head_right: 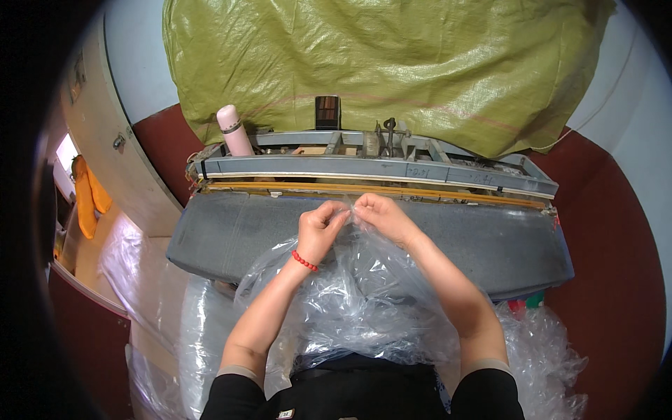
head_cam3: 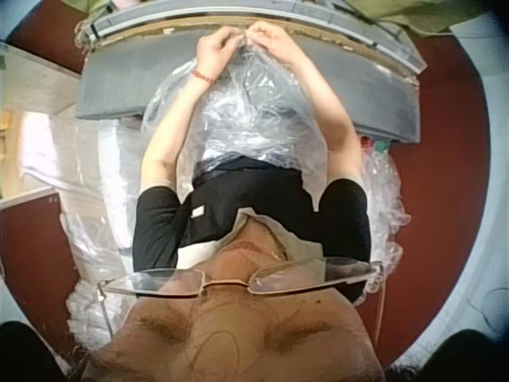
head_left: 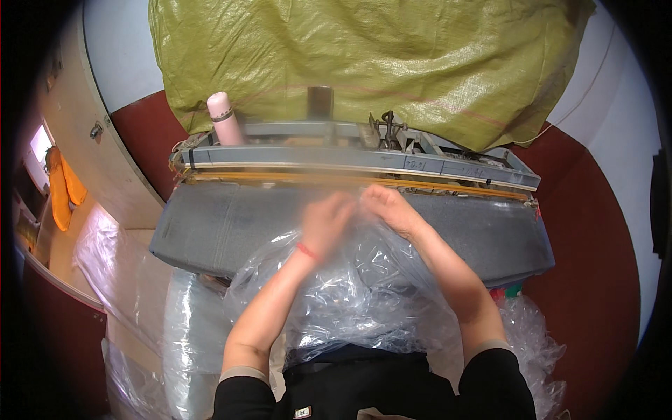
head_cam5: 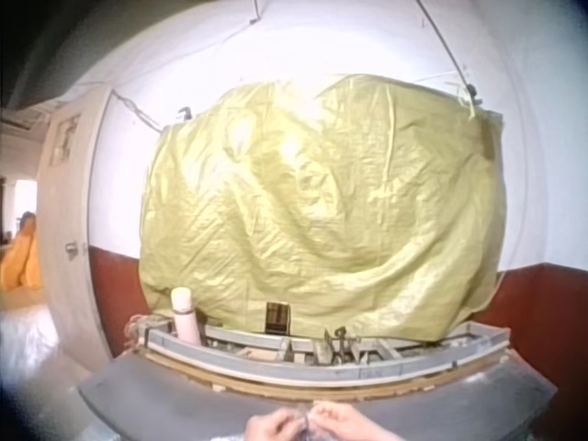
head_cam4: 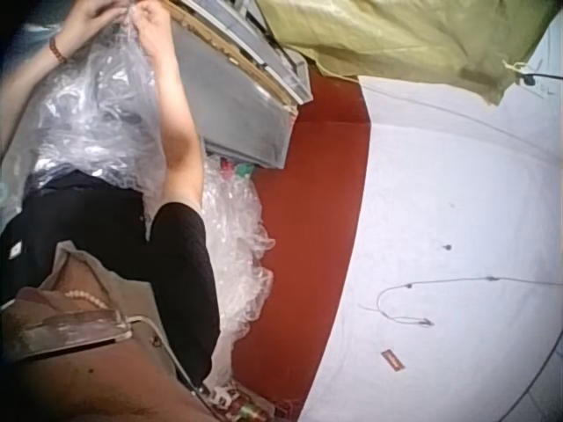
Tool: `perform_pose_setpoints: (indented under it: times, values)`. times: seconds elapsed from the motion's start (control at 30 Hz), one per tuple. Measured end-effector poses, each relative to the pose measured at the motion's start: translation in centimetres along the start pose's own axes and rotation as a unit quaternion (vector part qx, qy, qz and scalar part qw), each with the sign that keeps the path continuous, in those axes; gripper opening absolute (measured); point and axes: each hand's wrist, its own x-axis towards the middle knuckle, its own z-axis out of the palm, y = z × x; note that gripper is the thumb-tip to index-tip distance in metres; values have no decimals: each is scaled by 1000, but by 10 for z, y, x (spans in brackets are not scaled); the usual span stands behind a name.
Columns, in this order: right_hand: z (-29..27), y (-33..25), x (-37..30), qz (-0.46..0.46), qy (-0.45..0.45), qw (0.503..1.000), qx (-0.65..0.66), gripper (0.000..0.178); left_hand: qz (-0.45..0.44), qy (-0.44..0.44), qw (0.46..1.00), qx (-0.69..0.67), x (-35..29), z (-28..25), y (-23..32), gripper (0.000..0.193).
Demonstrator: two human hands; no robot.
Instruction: Operating a heat sealing machine to seal or package plastic bags.
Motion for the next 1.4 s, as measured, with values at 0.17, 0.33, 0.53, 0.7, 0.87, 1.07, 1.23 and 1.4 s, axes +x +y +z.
perform_pose_setpoints:
  times: [0.17, 0.33, 0.53, 0.7, 0.87, 1.07, 1.23, 1.4]
  values:
    - [20, -5, -5, -39, 37, 997, 60, 10, -39, -10, 999, -25, -7, -2, 5, 9]
    - [15, 2, -2, -97, 44, 987, -121, 30, -39, -10, 999, -13, -10, -12, 12, 5]
    - [1, 18, 0, -85, 159, 958, 221, 8, 84, -153, 976, 133, -34, -56, 11, 6]
    - [-94, 49, -34, -68, 409, 910, 14, 22, -216, -473, 828, -210, -95, -97, 32, 10]
    - [-231, 55, -186, -36, 619, 740, -260, 24, -460, -524, 669, -257, -196, -153, -1, 12]
    - [-369, 53, -490, 32, 795, 451, -403, 33, -360, -621, 626, 305, -258, -258, -66, 28]
    - [-388, 52, -548, 95, 749, 459, -468, 39, -452, -478, 532, 533, -205, -470, -132, 33]
    - [-411, 78, -467, 171, 666, 545, -480, 45, -36, 126, 725, 676, 25, -450, -29, 15]
